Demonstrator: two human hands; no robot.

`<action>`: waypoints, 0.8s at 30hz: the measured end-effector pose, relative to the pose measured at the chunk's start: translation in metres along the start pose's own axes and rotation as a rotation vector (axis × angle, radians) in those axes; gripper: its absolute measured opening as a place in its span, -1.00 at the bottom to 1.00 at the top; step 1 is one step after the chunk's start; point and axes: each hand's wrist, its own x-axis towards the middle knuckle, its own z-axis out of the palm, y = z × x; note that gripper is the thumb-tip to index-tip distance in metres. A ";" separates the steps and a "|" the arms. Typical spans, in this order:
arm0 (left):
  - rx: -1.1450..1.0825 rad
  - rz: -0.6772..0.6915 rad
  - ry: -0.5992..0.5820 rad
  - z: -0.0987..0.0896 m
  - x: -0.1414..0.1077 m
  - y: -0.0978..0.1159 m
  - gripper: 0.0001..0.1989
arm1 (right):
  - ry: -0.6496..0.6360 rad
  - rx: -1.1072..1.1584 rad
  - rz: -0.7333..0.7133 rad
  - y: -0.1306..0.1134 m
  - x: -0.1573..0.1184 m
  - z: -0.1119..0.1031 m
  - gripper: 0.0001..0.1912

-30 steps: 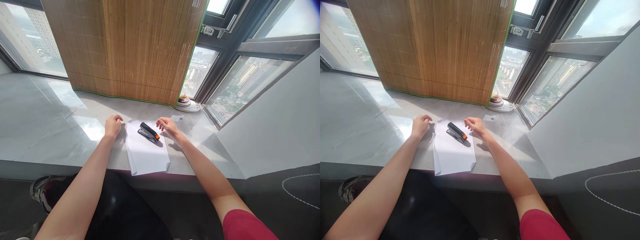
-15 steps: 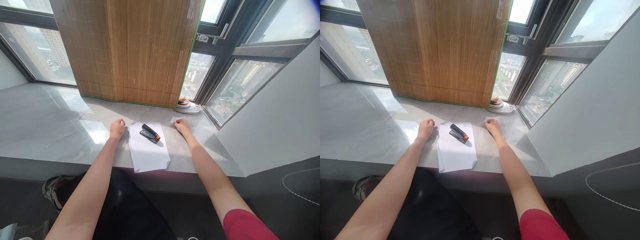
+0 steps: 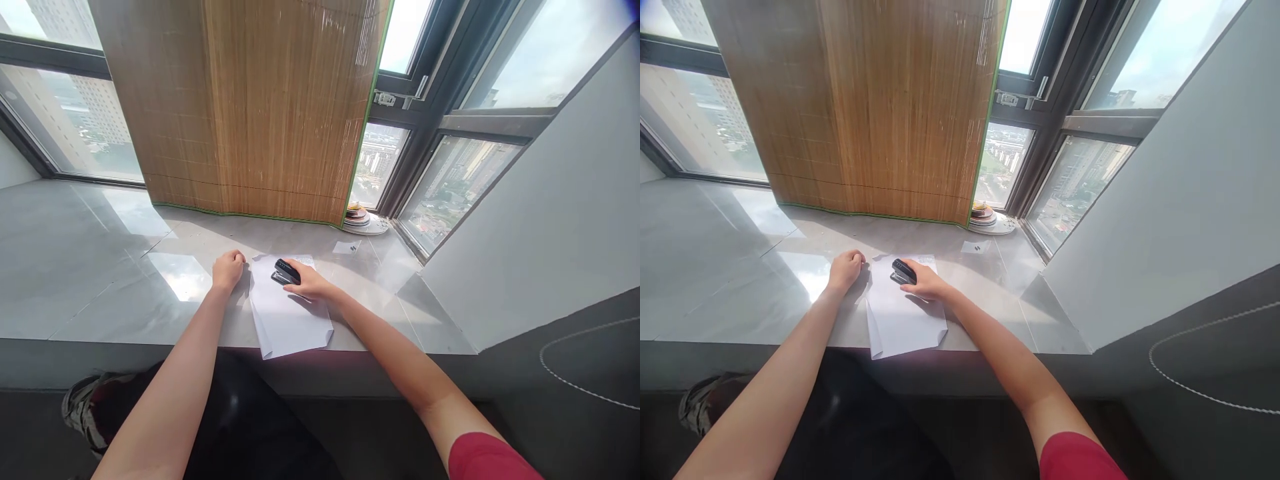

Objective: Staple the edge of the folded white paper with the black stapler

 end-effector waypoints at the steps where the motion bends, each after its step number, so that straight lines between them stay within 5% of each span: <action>1: 0.002 0.003 0.000 0.000 0.000 -0.001 -0.75 | -0.002 -0.014 0.001 0.001 -0.001 0.005 -0.30; 5: -0.006 0.008 0.001 -0.001 0.000 -0.002 -0.76 | 0.037 -0.056 -0.018 0.009 -0.011 -0.002 -0.29; 13: 0.015 0.012 0.001 -0.002 -0.001 0.000 -0.77 | 0.234 -0.229 0.148 0.040 -0.078 -0.086 -0.29; 20: 0.029 -0.001 -0.025 -0.002 -0.001 0.002 -0.73 | 0.309 -0.147 0.194 0.057 -0.104 -0.123 -0.41; 22: 0.035 0.001 -0.022 -0.003 -0.002 0.003 -0.73 | 0.420 -0.076 0.140 0.062 -0.100 -0.141 -0.53; 24: 0.044 0.006 -0.021 -0.003 -0.002 0.003 -0.73 | 0.664 -0.079 0.166 0.072 -0.097 -0.165 -0.57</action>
